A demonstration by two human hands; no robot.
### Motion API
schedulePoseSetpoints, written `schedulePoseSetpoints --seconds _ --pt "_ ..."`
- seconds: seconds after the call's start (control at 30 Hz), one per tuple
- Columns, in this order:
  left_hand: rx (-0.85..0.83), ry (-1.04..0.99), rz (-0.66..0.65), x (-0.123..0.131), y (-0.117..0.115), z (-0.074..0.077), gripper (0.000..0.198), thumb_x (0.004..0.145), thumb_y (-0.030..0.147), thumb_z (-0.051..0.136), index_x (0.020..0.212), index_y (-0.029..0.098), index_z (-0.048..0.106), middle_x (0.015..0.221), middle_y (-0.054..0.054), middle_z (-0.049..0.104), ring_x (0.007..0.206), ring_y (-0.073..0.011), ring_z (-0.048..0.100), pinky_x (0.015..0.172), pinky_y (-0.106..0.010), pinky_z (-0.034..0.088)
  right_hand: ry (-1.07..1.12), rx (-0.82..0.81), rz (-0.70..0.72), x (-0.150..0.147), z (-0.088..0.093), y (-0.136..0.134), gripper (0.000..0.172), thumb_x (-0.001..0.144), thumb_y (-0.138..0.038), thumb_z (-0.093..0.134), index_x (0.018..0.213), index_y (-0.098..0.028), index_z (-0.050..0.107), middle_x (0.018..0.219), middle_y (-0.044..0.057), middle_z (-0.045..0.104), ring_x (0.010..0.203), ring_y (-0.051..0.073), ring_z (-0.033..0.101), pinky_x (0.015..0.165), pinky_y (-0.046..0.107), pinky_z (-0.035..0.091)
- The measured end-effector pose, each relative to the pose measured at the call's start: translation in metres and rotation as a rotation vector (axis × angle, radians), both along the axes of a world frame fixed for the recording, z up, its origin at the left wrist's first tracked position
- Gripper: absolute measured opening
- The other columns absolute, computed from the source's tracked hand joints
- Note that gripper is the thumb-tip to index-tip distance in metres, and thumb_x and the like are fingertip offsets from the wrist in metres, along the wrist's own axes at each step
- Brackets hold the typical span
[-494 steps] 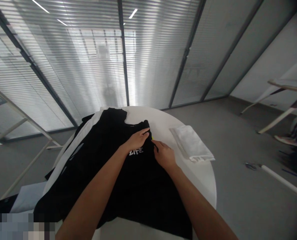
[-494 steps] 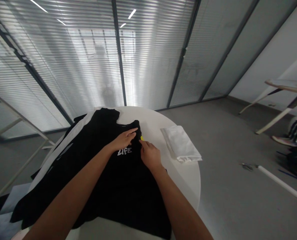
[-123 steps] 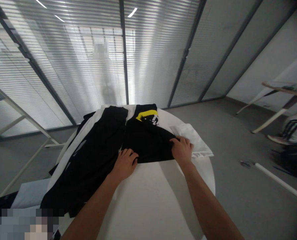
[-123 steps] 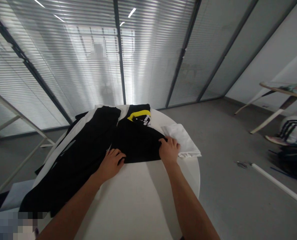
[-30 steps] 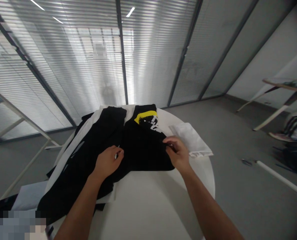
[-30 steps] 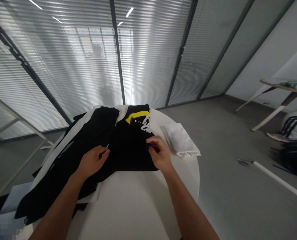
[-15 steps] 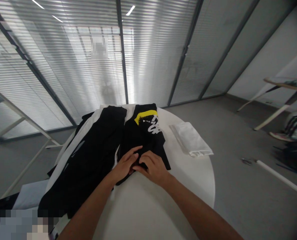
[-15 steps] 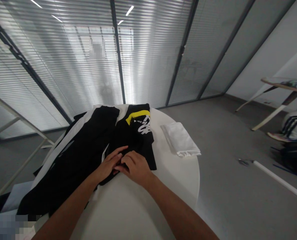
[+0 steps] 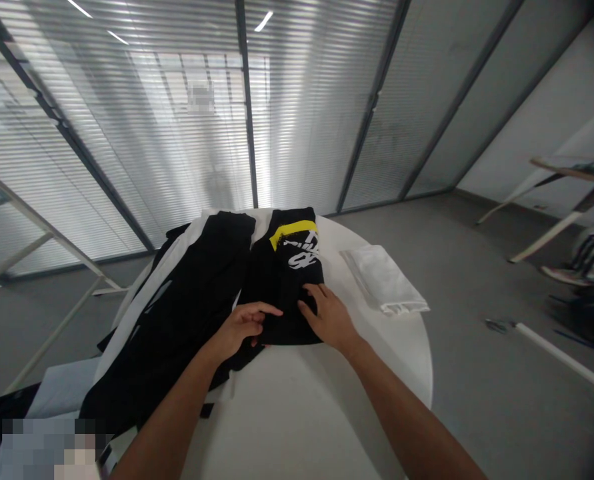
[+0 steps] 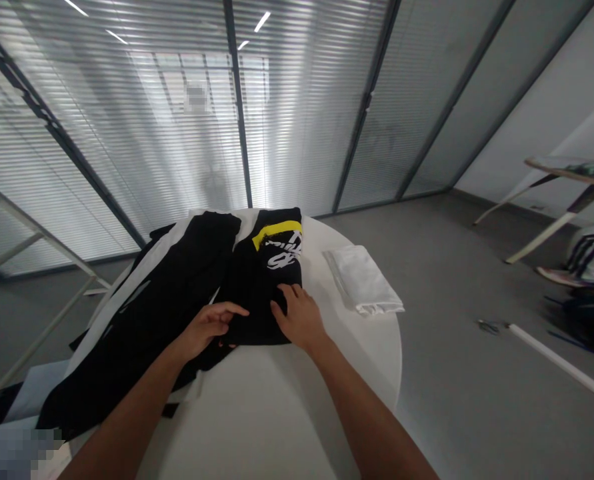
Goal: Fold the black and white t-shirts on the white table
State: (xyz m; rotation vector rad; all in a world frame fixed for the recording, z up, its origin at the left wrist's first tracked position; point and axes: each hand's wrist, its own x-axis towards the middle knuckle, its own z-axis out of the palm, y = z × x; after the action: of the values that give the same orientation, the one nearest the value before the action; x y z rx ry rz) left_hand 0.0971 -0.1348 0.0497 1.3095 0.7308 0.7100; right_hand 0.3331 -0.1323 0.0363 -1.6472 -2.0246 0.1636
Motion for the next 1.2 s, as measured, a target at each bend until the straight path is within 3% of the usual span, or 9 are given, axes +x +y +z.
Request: schedulePoseSetpoints --seconds 0.1,0.2,0.33,0.4,0.57,0.73,0.9,1.1,1.2 --pt "0.019 0.107 -0.074 -0.006 0.001 -0.002 0.026 0.069 0.025 0.056 0.084 0.012 0.072 0.054 0.000 0.054 0.050 -0.0127 0.056 0.046 -0.021 0.033 -0.050 -0.110 0.077 -0.003 -0.005 0.000 0.045 0.087 -0.031 0.053 0.130 -0.018 0.048 0.114 0.010 0.059 0.097 0.021 0.058 0.084 0.030 0.043" --pt "0.072 0.234 -0.049 -0.003 0.002 -0.003 0.027 0.076 0.032 0.051 0.072 0.013 0.070 0.050 0.001 0.049 0.048 -0.0118 0.052 0.047 -0.022 0.034 -0.098 -0.169 0.134 -0.004 -0.008 -0.001 0.045 0.083 -0.023 0.056 0.128 -0.018 0.050 0.109 0.008 0.060 0.091 0.019 0.059 0.081 0.029 0.043" --pt "0.261 0.441 0.269 0.011 0.012 -0.011 0.037 0.089 0.044 0.041 0.096 0.017 0.067 0.064 0.002 0.054 0.057 -0.0120 0.052 0.055 -0.024 0.039 -0.114 -0.167 0.207 -0.003 -0.009 0.001 0.038 0.085 -0.022 0.056 0.122 -0.018 0.054 0.100 0.006 0.062 0.086 0.018 0.059 0.076 0.028 0.042" --pt "0.328 0.544 0.325 0.018 0.019 -0.019 0.038 0.087 0.045 0.047 0.113 0.021 0.061 0.074 0.001 0.058 0.066 -0.0136 0.055 0.062 -0.026 0.041 -0.103 -0.158 0.237 -0.002 -0.010 0.003 0.035 0.087 -0.028 0.056 0.121 -0.018 0.055 0.098 0.006 0.063 0.083 0.017 0.059 0.074 0.028 0.042" --pt "0.400 0.580 0.266 0.027 0.025 -0.033 0.039 0.084 0.033 0.054 0.122 0.023 0.056 0.075 0.003 0.056 0.070 -0.0134 0.054 0.069 -0.027 0.040 -0.060 -0.142 0.304 -0.001 -0.012 0.005 0.029 0.089 -0.032 0.057 0.114 -0.018 0.060 0.090 0.005 0.064 0.076 0.016 0.058 0.069 0.027 0.042" --pt "0.327 0.300 0.354 0.014 0.016 -0.021 0.042 0.085 0.028 0.052 0.127 0.024 0.053 0.070 0.006 0.047 0.063 -0.0098 0.044 0.062 -0.022 0.036 0.091 -0.129 0.393 0.001 -0.005 0.000 0.021 0.091 -0.026 0.054 0.108 -0.022 0.063 0.087 0.002 0.064 0.069 0.012 0.056 0.065 0.025 0.042" --pt "0.285 0.261 0.398 0.008 0.016 -0.018 0.028 0.084 0.032 0.056 0.108 0.021 0.065 0.070 0.004 0.045 0.063 -0.0093 0.043 0.061 -0.022 0.034 0.234 -0.057 0.472 -0.002 -0.001 -0.005 0.019 0.092 -0.025 0.050 0.104 -0.022 0.065 0.086 0.002 0.063 0.070 0.011 0.057 0.065 0.023 0.043" --pt "0.164 0.406 0.374 0.016 0.020 -0.026 0.063 0.084 0.045 0.057 0.141 0.024 0.041 0.077 0.003 0.056 0.070 -0.0124 0.052 0.070 -0.027 0.043 0.189 -0.021 0.526 -0.006 -0.010 -0.003 0.022 0.094 -0.026 0.049 0.105 -0.023 0.067 0.084 0.003 0.063 0.071 0.012 0.057 0.063 0.023 0.042" --pt "0.232 0.412 0.314 0.016 0.019 -0.024 0.059 0.087 0.037 0.051 0.144 0.027 0.038 0.074 0.004 0.056 0.068 -0.0114 0.052 0.073 -0.028 0.045 0.169 -0.035 0.536 -0.007 -0.010 -0.003 0.023 0.095 -0.027 0.047 0.105 -0.023 0.067 0.085 0.004 0.063 0.075 0.014 0.058 0.066 0.024 0.044"
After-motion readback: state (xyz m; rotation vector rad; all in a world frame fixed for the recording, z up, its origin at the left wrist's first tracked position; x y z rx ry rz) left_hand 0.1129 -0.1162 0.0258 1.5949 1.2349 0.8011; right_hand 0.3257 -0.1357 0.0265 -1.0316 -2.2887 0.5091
